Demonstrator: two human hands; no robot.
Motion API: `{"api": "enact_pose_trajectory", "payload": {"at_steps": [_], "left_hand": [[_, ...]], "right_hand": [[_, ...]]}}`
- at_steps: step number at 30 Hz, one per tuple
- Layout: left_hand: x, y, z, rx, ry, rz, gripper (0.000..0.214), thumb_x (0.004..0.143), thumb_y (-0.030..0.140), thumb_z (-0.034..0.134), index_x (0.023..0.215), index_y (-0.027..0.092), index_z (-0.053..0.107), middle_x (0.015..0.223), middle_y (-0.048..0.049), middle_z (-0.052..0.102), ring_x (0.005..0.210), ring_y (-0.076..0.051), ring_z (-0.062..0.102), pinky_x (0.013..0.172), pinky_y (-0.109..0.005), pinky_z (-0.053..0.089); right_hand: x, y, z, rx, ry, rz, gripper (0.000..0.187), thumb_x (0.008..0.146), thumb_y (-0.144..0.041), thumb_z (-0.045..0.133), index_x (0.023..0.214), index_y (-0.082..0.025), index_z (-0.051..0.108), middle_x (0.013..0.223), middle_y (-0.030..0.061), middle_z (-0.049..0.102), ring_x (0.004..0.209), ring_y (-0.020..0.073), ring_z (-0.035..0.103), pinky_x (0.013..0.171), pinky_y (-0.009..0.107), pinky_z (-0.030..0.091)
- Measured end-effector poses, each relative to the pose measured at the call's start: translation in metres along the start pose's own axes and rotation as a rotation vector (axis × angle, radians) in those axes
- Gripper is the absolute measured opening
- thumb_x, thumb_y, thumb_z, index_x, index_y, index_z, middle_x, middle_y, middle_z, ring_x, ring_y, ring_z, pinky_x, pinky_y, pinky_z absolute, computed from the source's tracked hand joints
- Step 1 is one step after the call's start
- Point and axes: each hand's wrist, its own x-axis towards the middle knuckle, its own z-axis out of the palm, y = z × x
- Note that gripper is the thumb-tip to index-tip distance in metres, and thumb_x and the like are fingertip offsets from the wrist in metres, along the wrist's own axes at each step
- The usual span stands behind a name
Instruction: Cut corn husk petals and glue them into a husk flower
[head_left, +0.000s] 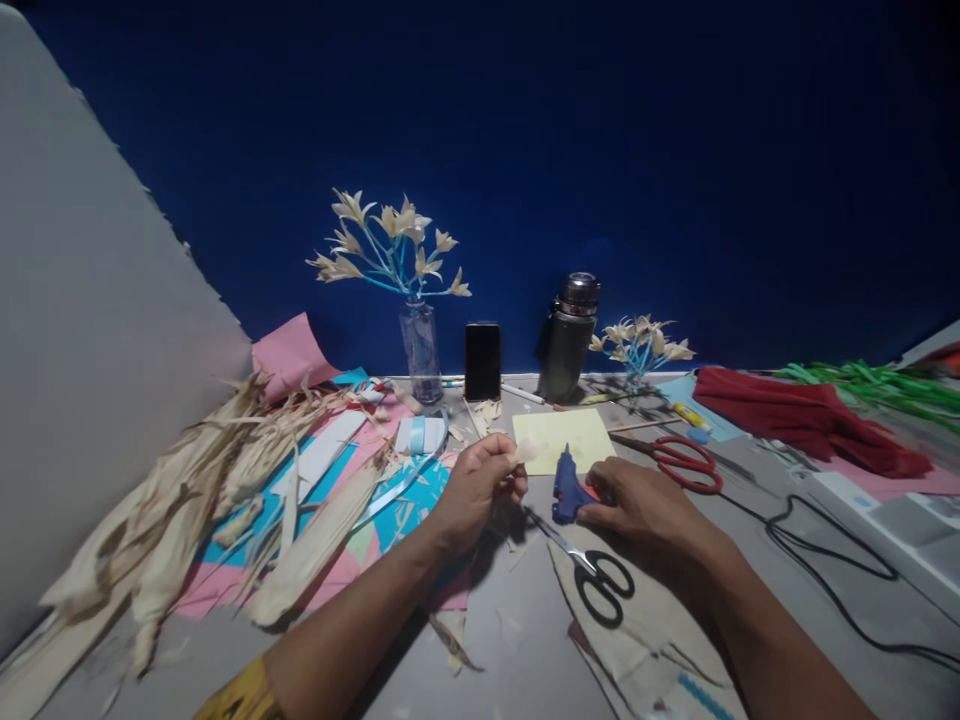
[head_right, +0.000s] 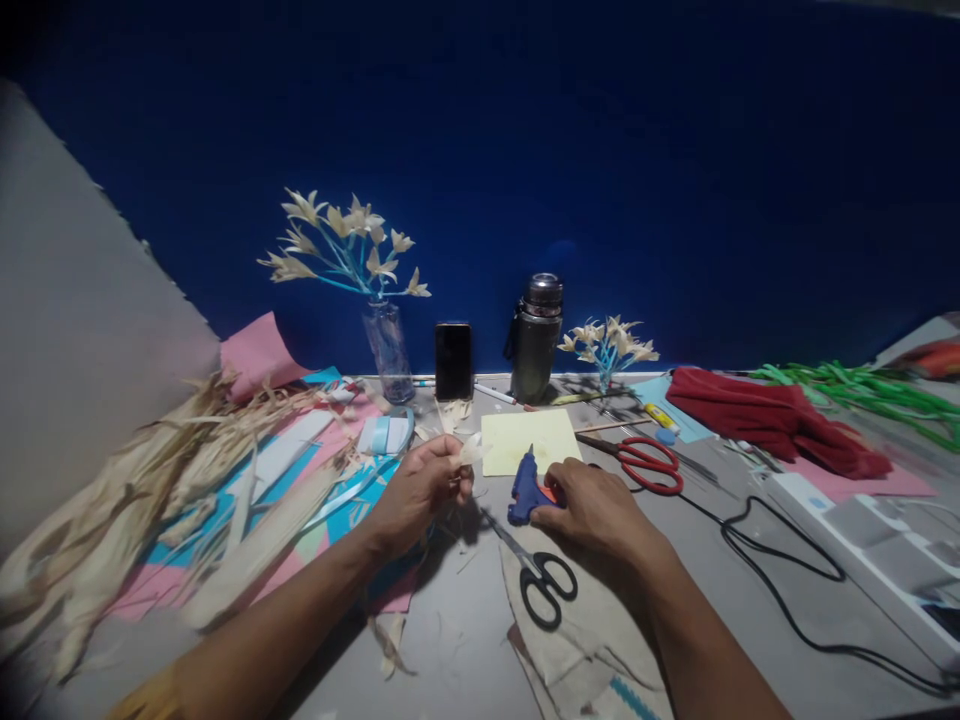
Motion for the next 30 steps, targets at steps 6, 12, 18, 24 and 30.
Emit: {"api": "enact_pose_trajectory", "payload": {"at_steps": [6,12,18,24,30], "left_hand": [[0.0,-0.01,0.002,0.027,-0.006,0.067,0.03,0.078,0.04,0.077,0.083,0.018,0.058,0.06,0.0017,0.06,0.053,-0.009,0.052,0.053,-0.019,0.04],[-0.001,-0.011,0.008,0.053,0.094,0.076,0.028,0.075,0.037,0.079,0.078,0.018,0.059,0.056,0.0032,0.057,0.05,-0.008,0.048,0.051,-0.018,0.036],[-0.004,-0.006,0.007,0.103,0.07,0.11,0.029,0.076,0.04,0.078,0.075,0.017,0.059,0.056,0.0022,0.057,0.051,-0.008,0.048,0.054,-0.02,0.037],[-0.008,-0.004,0.009,0.151,0.067,0.126,0.026,0.077,0.039,0.076,0.075,0.018,0.061,0.057,0.0011,0.058,0.051,-0.009,0.047,0.051,-0.021,0.034],[-0.008,-0.007,0.011,0.148,0.098,0.094,0.027,0.077,0.039,0.077,0.075,0.018,0.061,0.057,0.0018,0.058,0.051,-0.009,0.047,0.05,-0.019,0.035]], "right_hand": [[0.004,0.0,0.003,0.323,0.26,-0.091,0.023,0.087,-0.038,0.062,0.098,-0.019,0.068,0.099,0.0083,0.068,0.079,0.021,0.06,0.069,0.032,0.041],[0.007,-0.036,0.001,1.144,0.081,-0.064,0.031,0.078,-0.044,0.075,0.092,-0.017,0.068,0.071,0.0005,0.063,0.061,0.0145,0.054,0.056,0.026,0.041],[0.019,-0.061,0.002,1.314,0.106,-0.11,0.032,0.072,-0.043,0.081,0.085,-0.017,0.069,0.071,-0.0012,0.061,0.057,0.01,0.045,0.051,0.022,0.033],[0.021,-0.067,0.013,1.334,0.193,-0.113,0.029,0.073,-0.043,0.08,0.076,-0.018,0.067,0.068,-0.0013,0.061,0.058,0.0114,0.047,0.054,0.024,0.036],[0.02,-0.07,0.018,1.284,0.248,-0.095,0.022,0.074,-0.039,0.077,0.074,-0.019,0.067,0.068,-0.0012,0.062,0.061,0.0134,0.051,0.058,0.025,0.04]]}}
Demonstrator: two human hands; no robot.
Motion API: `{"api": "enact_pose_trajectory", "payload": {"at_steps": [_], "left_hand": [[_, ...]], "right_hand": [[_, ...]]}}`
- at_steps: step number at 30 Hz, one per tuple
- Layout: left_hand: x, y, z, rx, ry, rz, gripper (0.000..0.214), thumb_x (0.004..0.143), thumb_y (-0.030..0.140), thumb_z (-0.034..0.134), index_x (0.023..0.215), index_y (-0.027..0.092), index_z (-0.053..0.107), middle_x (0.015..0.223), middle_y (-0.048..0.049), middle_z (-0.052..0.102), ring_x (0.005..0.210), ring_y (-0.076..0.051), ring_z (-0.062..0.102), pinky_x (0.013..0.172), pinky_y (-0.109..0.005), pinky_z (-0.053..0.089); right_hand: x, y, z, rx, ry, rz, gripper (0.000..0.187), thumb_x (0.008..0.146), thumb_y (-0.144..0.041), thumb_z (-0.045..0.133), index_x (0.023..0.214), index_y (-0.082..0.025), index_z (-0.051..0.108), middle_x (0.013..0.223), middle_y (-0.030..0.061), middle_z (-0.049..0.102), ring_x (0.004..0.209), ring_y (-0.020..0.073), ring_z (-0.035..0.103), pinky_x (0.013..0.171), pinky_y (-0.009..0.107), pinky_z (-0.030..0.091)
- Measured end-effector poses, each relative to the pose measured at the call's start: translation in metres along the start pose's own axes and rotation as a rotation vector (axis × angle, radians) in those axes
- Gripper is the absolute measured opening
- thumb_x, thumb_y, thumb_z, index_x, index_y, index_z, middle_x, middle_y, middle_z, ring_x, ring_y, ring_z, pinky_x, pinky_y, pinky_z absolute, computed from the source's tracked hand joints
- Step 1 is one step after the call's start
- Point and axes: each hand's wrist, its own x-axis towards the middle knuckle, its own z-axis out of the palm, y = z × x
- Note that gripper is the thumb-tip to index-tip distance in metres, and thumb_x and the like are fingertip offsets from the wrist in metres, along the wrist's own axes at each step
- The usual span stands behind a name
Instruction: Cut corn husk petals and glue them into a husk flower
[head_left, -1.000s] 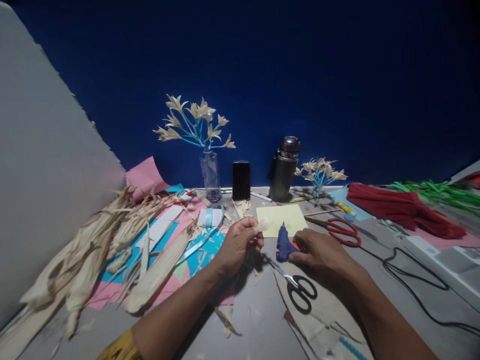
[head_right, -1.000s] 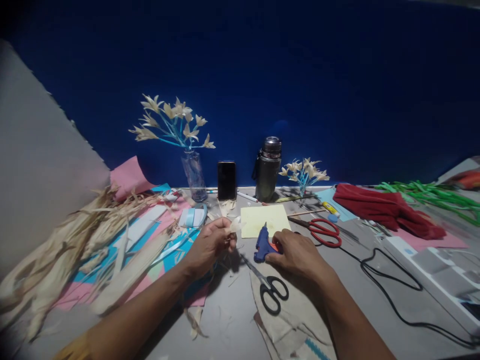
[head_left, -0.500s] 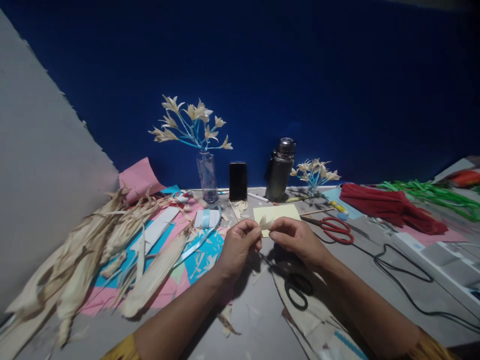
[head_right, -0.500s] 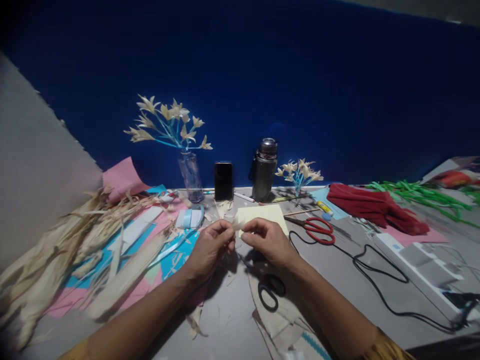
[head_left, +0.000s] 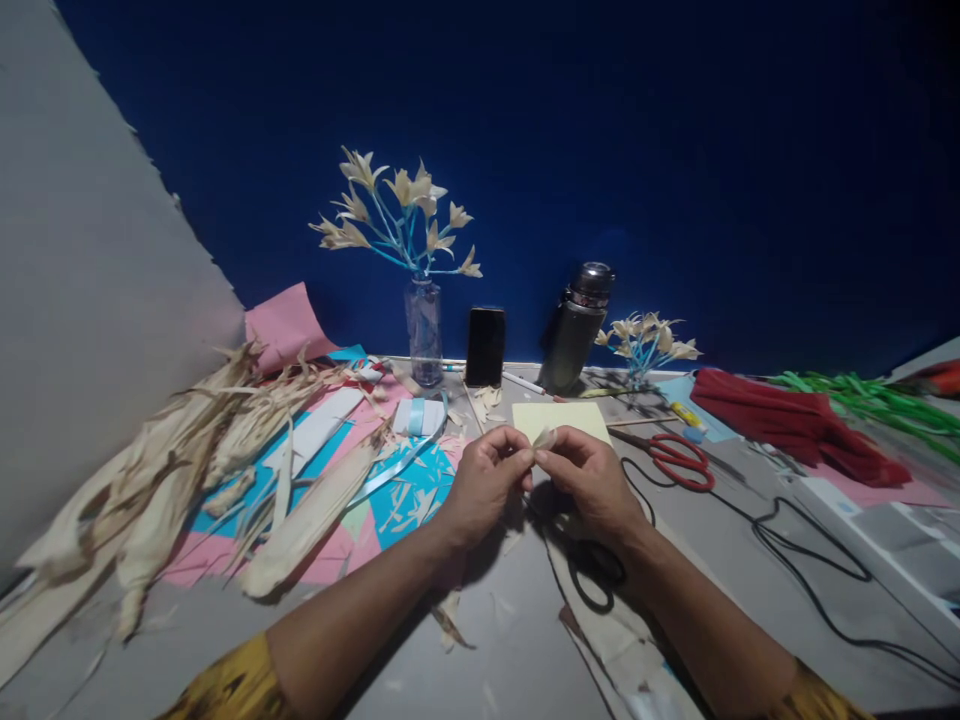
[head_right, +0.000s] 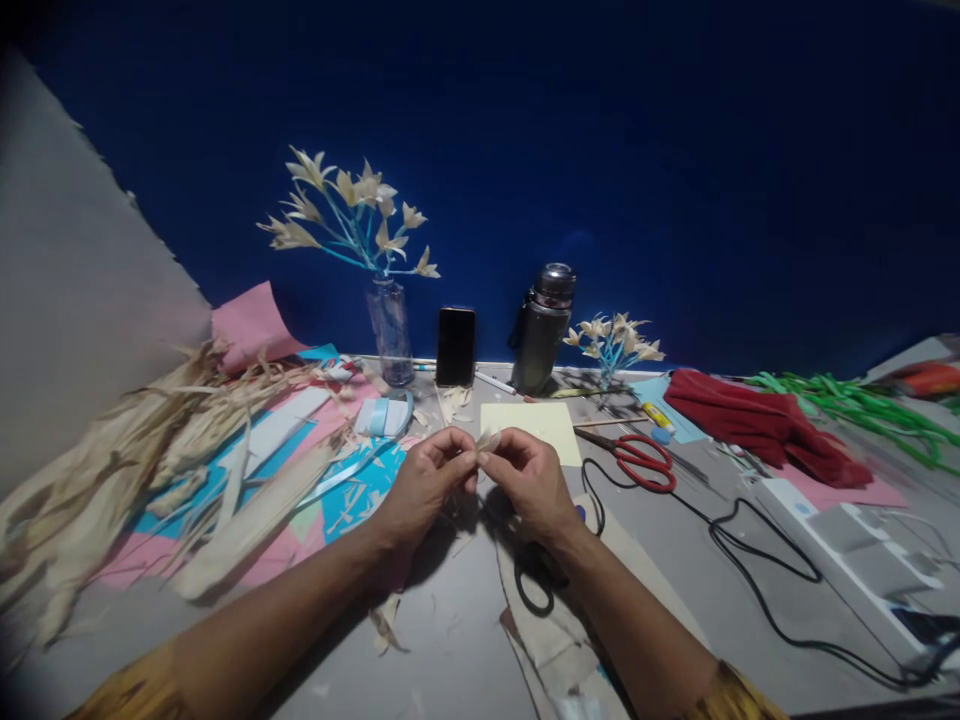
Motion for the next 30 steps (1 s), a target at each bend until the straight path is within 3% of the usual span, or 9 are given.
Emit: {"api": "enact_pose_trajectory", "payload": {"at_steps": [10,15,21,25,30], "left_hand": [[0.004,-0.011,-0.001,-0.153,0.038,-0.094,0.029,0.067,0.034,0.085,0.08,0.015,0.067,0.063,0.0007,0.062,0.052,-0.008,0.053,0.05,-0.019,0.04],[0.004,-0.01,0.001,-0.112,0.162,-0.07,0.027,0.06,0.028,0.088,0.077,0.015,0.071,0.067,0.0002,0.065,0.052,-0.008,0.053,0.049,-0.02,0.041],[0.003,-0.008,0.002,0.044,0.219,-0.02,0.018,0.067,0.03,0.082,0.073,0.017,0.07,0.054,0.0025,0.058,0.05,-0.01,0.05,0.047,-0.021,0.038],[0.003,-0.01,0.002,0.085,0.21,-0.031,0.022,0.071,0.034,0.08,0.075,0.018,0.066,0.055,0.0027,0.058,0.048,-0.009,0.048,0.046,-0.019,0.036],[0.004,-0.012,0.002,0.035,0.119,-0.094,0.03,0.073,0.041,0.079,0.076,0.018,0.061,0.053,0.0029,0.057,0.044,-0.008,0.045,0.044,-0.019,0.034]], "right_hand": [[-0.001,0.003,0.003,-0.049,0.109,-0.003,0.022,0.073,-0.038,0.076,0.068,-0.018,0.065,0.065,-0.0004,0.064,0.061,0.0156,0.054,0.061,0.028,0.043],[-0.003,0.006,0.001,-0.091,0.09,0.018,0.022,0.075,-0.038,0.075,0.072,-0.017,0.069,0.066,0.0008,0.065,0.064,0.0167,0.056,0.062,0.028,0.042],[-0.002,0.008,0.0,-0.104,0.043,0.063,0.016,0.072,-0.031,0.073,0.077,-0.016,0.071,0.071,0.0015,0.069,0.065,0.0165,0.057,0.062,0.027,0.042],[-0.001,0.005,-0.002,-0.028,0.055,0.076,0.024,0.071,-0.038,0.077,0.081,-0.017,0.07,0.065,-0.0016,0.062,0.058,0.0131,0.05,0.055,0.025,0.038],[0.0,0.004,-0.004,0.018,0.135,0.078,0.032,0.069,-0.046,0.08,0.072,-0.018,0.065,0.055,-0.005,0.05,0.051,0.0104,0.037,0.048,0.025,0.028]]}}
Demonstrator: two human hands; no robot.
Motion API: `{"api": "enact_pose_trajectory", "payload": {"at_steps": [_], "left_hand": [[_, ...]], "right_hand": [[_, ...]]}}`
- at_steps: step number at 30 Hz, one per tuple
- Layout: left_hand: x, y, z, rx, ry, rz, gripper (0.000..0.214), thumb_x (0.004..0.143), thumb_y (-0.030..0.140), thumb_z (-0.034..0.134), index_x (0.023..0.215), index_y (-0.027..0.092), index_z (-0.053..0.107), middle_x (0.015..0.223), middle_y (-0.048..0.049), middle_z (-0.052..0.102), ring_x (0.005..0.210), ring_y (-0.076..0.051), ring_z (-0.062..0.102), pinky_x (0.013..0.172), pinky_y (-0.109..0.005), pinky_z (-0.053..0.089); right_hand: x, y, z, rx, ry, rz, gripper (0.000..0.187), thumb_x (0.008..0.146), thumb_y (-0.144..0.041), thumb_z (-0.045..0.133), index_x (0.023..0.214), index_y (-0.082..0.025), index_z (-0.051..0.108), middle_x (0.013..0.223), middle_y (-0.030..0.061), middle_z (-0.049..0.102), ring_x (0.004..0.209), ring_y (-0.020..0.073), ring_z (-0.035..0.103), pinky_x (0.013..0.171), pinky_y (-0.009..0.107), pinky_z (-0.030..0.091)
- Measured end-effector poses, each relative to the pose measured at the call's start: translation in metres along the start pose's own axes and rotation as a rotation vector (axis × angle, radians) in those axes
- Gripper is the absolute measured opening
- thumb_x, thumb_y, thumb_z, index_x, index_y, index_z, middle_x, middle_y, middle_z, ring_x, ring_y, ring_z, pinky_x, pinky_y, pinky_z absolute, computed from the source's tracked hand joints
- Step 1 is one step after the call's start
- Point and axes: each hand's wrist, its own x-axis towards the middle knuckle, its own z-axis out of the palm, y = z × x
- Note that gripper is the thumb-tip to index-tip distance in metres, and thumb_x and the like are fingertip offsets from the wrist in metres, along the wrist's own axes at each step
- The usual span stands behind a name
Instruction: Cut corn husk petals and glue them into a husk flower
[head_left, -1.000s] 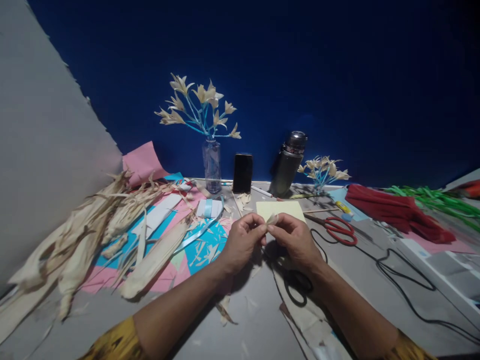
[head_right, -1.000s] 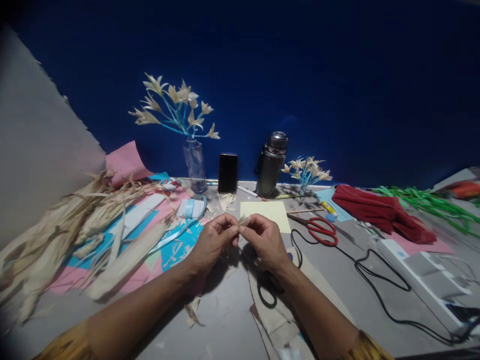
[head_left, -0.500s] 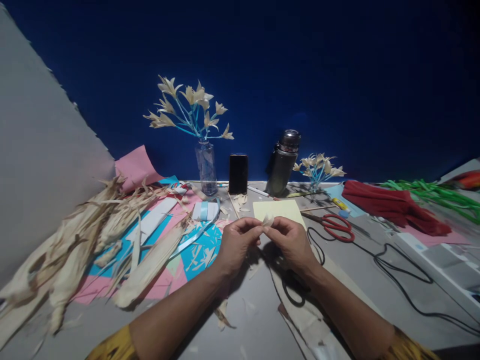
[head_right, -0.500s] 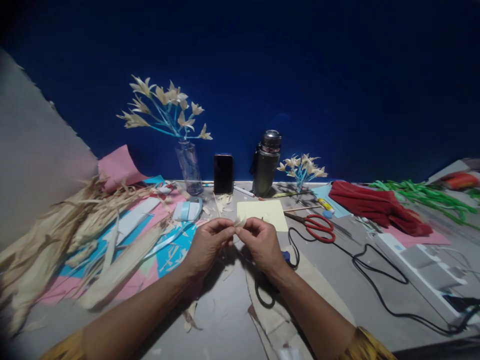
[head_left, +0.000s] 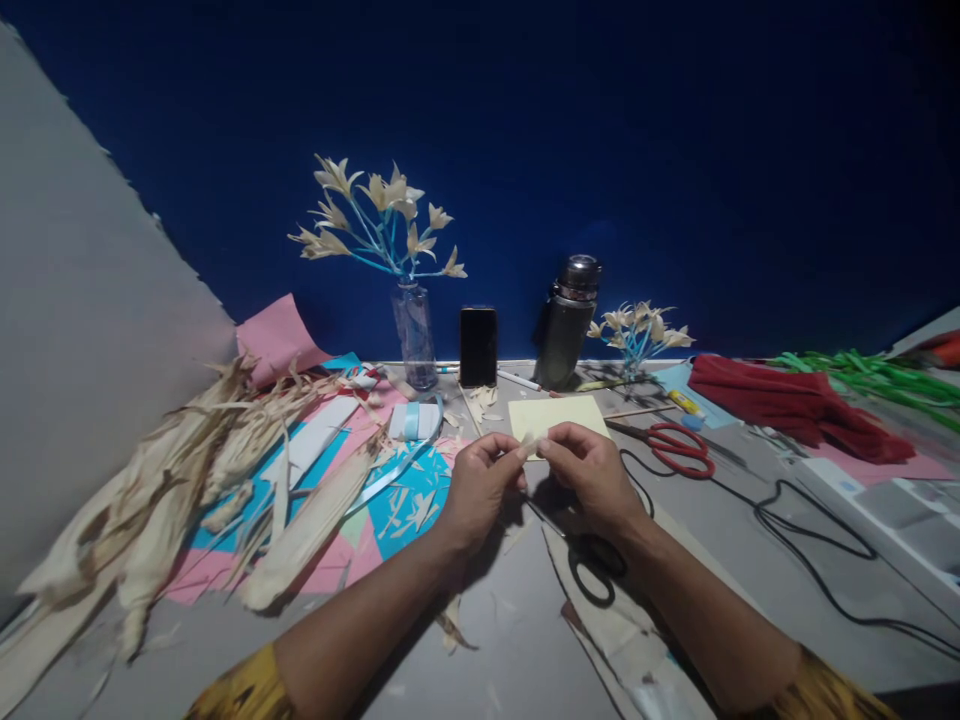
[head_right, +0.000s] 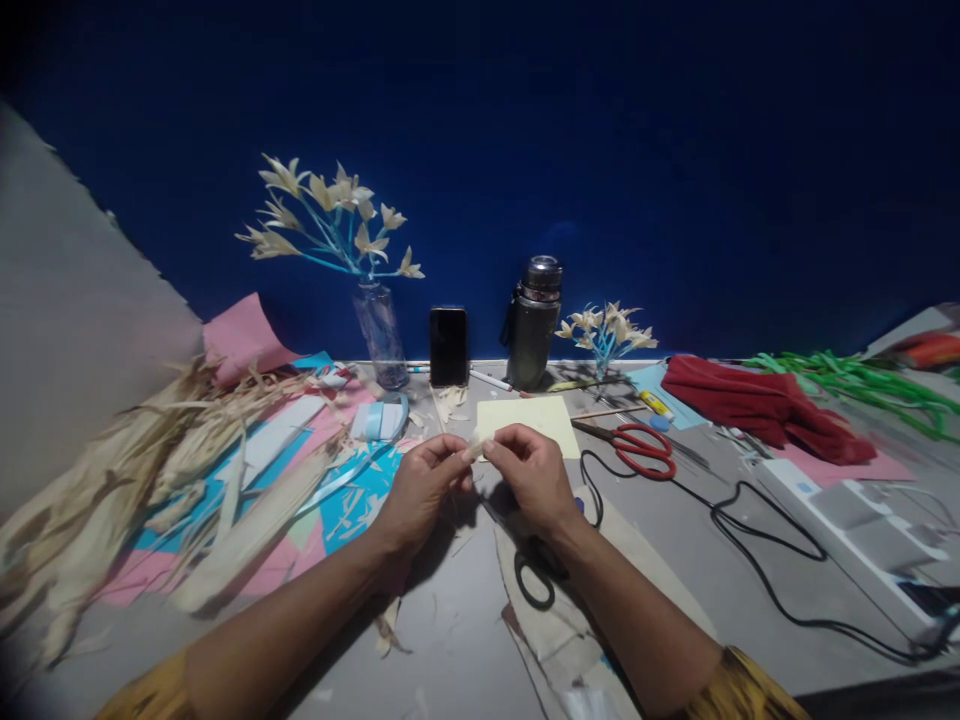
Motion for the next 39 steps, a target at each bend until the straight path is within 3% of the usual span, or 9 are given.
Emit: {"api": "enact_pose_trajectory", "payload": {"at_steps": [8,22,27,29,33,39], "left_hand": [[0.001,-0.004,0.002,-0.157,-0.042,-0.074,0.027,0.072,0.037,0.077,0.074,0.016,0.059,0.05,0.0031,0.055,0.043,-0.007,0.043,0.043,-0.018,0.03],[0.003,-0.005,0.001,-0.211,-0.051,-0.057,0.026,0.071,0.033,0.079,0.077,0.014,0.062,0.049,0.0028,0.055,0.043,-0.007,0.044,0.044,-0.017,0.03],[0.005,-0.005,-0.003,-0.294,-0.042,-0.051,0.037,0.071,0.043,0.079,0.09,0.015,0.064,0.069,0.0004,0.064,0.049,-0.008,0.053,0.046,-0.019,0.038],[0.005,-0.003,-0.004,-0.274,-0.034,-0.054,0.037,0.07,0.043,0.08,0.089,0.015,0.064,0.072,0.0001,0.064,0.051,-0.008,0.055,0.046,-0.019,0.039],[0.004,-0.003,-0.004,-0.148,-0.041,-0.088,0.031,0.067,0.035,0.082,0.081,0.015,0.063,0.056,0.0027,0.057,0.047,-0.008,0.052,0.044,-0.017,0.034],[0.006,-0.007,-0.006,-0.089,-0.044,-0.059,0.028,0.072,0.037,0.077,0.08,0.016,0.059,0.053,0.0024,0.058,0.044,-0.008,0.047,0.043,-0.017,0.034]], "right_hand": [[0.001,0.007,0.007,0.109,0.048,0.057,0.033,0.064,-0.044,0.082,0.067,-0.018,0.062,0.051,-0.0069,0.045,0.048,0.0085,0.032,0.046,0.024,0.022],[-0.001,0.01,0.009,0.139,0.099,0.057,0.033,0.064,-0.043,0.082,0.067,-0.017,0.062,0.05,-0.0069,0.046,0.046,0.0072,0.032,0.043,0.022,0.023],[0.001,0.011,0.005,0.193,0.098,0.048,0.033,0.065,-0.042,0.083,0.066,-0.017,0.061,0.052,-0.0067,0.047,0.046,0.0068,0.031,0.043,0.022,0.022],[0.002,0.011,0.004,0.204,0.094,0.05,0.033,0.065,-0.041,0.083,0.066,-0.017,0.061,0.052,-0.0065,0.047,0.046,0.0068,0.031,0.043,0.022,0.022],[0.001,0.012,0.003,0.219,0.066,0.058,0.032,0.066,-0.04,0.083,0.067,-0.017,0.061,0.054,-0.0053,0.051,0.047,0.0068,0.032,0.044,0.022,0.022],[0.002,0.012,0.003,0.198,0.038,0.075,0.031,0.066,-0.042,0.082,0.069,-0.016,0.065,0.051,-0.0059,0.048,0.045,0.0067,0.03,0.043,0.022,0.021]]}}
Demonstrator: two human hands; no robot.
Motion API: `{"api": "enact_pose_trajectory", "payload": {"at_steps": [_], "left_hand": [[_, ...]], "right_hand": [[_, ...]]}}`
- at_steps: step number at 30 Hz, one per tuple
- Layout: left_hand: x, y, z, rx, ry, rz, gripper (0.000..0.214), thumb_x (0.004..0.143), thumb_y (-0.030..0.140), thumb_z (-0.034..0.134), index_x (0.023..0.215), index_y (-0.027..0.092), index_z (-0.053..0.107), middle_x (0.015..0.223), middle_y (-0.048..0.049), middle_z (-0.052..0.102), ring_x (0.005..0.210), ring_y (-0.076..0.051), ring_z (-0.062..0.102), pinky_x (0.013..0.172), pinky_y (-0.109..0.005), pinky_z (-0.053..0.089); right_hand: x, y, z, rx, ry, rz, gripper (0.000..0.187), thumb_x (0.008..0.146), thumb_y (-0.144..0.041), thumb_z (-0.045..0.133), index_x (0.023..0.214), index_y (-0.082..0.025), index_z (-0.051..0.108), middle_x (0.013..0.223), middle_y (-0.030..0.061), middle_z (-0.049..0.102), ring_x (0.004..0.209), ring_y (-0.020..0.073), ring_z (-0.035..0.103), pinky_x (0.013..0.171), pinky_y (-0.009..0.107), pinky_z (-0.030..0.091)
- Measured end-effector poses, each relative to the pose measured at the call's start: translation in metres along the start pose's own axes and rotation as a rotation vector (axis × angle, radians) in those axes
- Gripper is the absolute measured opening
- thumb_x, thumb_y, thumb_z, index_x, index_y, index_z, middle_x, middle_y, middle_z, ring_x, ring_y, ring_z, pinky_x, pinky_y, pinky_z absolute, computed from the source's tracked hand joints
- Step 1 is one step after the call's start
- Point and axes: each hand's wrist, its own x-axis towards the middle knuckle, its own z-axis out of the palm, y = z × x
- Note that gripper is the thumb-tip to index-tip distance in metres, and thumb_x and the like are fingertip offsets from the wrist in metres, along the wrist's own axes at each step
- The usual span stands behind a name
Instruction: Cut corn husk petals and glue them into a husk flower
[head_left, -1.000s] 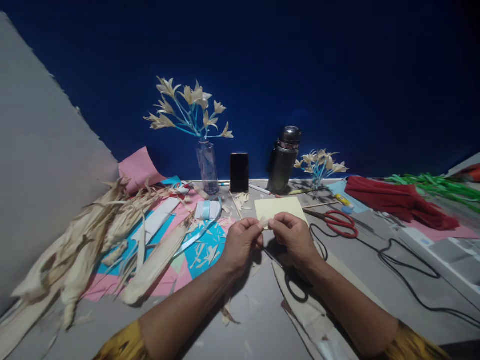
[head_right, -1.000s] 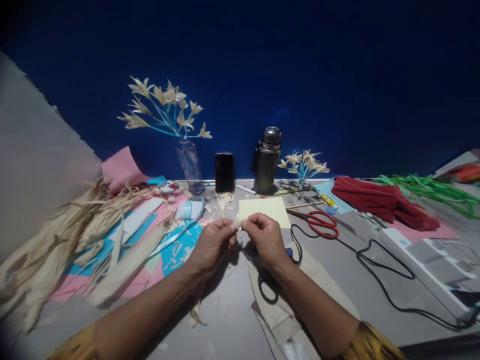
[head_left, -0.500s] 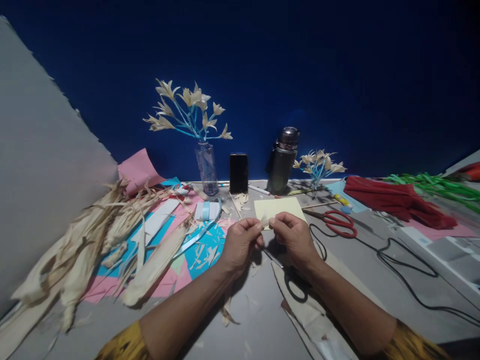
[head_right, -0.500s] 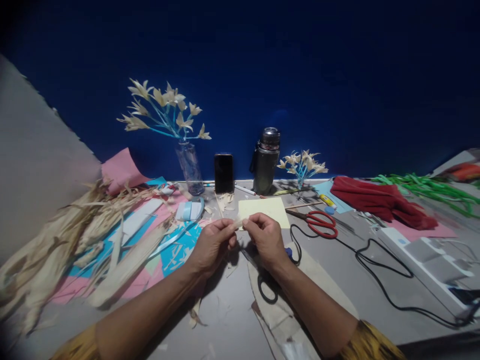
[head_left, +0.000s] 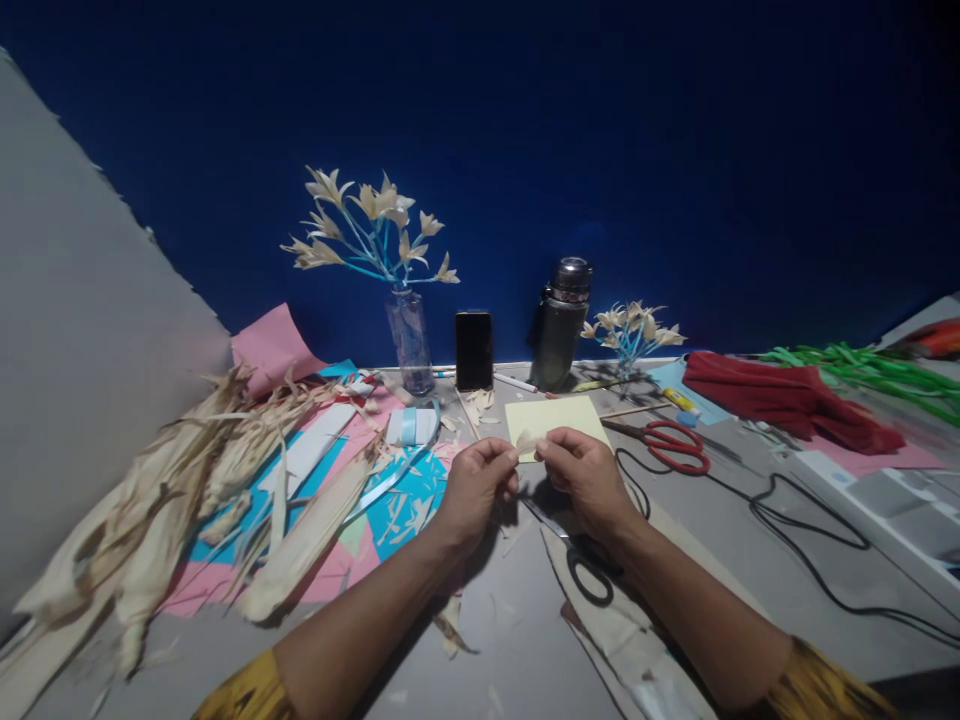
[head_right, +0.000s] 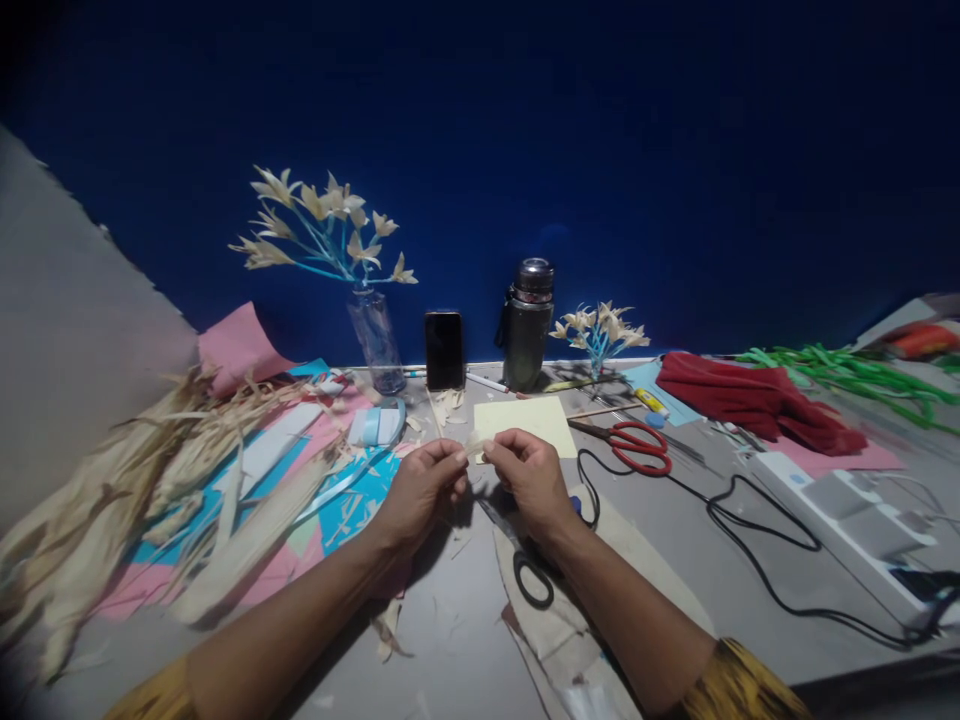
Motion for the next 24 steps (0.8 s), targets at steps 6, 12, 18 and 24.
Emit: {"api": "enact_pose_trajectory", "payload": {"at_steps": [6,12,18,24], "left_hand": [[0.0042,0.0001,-0.0021,0.047,0.082,0.143,0.023,0.076,0.033,0.074,0.081,0.018,0.059,0.053,0.0044,0.056,0.045,-0.007,0.046,0.045,-0.015,0.034],[0.0046,-0.0029,-0.0029,0.061,0.075,0.165,0.023,0.075,0.034,0.075,0.081,0.018,0.06,0.054,0.0056,0.054,0.045,-0.007,0.046,0.043,-0.015,0.032],[0.0006,-0.0051,0.0007,0.08,0.002,0.109,0.027,0.075,0.039,0.076,0.081,0.019,0.059,0.052,0.005,0.055,0.043,-0.008,0.046,0.044,-0.017,0.036],[-0.0024,-0.0024,0.0022,0.06,-0.093,0.087,0.031,0.076,0.04,0.077,0.081,0.019,0.056,0.054,0.0036,0.058,0.045,-0.008,0.048,0.044,-0.015,0.034]], "right_hand": [[0.0053,0.0002,-0.0052,-0.036,0.017,0.005,0.032,0.066,-0.044,0.081,0.071,-0.015,0.068,0.059,-0.0025,0.057,0.046,0.0065,0.031,0.044,0.023,0.021],[0.0065,-0.0005,-0.0093,-0.092,-0.082,-0.058,0.032,0.068,-0.045,0.08,0.075,-0.016,0.068,0.055,-0.0051,0.05,0.048,0.0083,0.033,0.047,0.024,0.022],[0.0009,-0.0071,-0.0072,-0.204,-0.144,-0.105,0.031,0.068,-0.045,0.079,0.071,-0.017,0.065,0.058,-0.005,0.051,0.051,0.0092,0.036,0.049,0.025,0.027],[0.0007,-0.0045,-0.0091,-0.234,-0.184,-0.089,0.032,0.071,-0.046,0.078,0.073,-0.017,0.066,0.057,-0.0054,0.051,0.05,0.0088,0.037,0.049,0.024,0.027]]}}
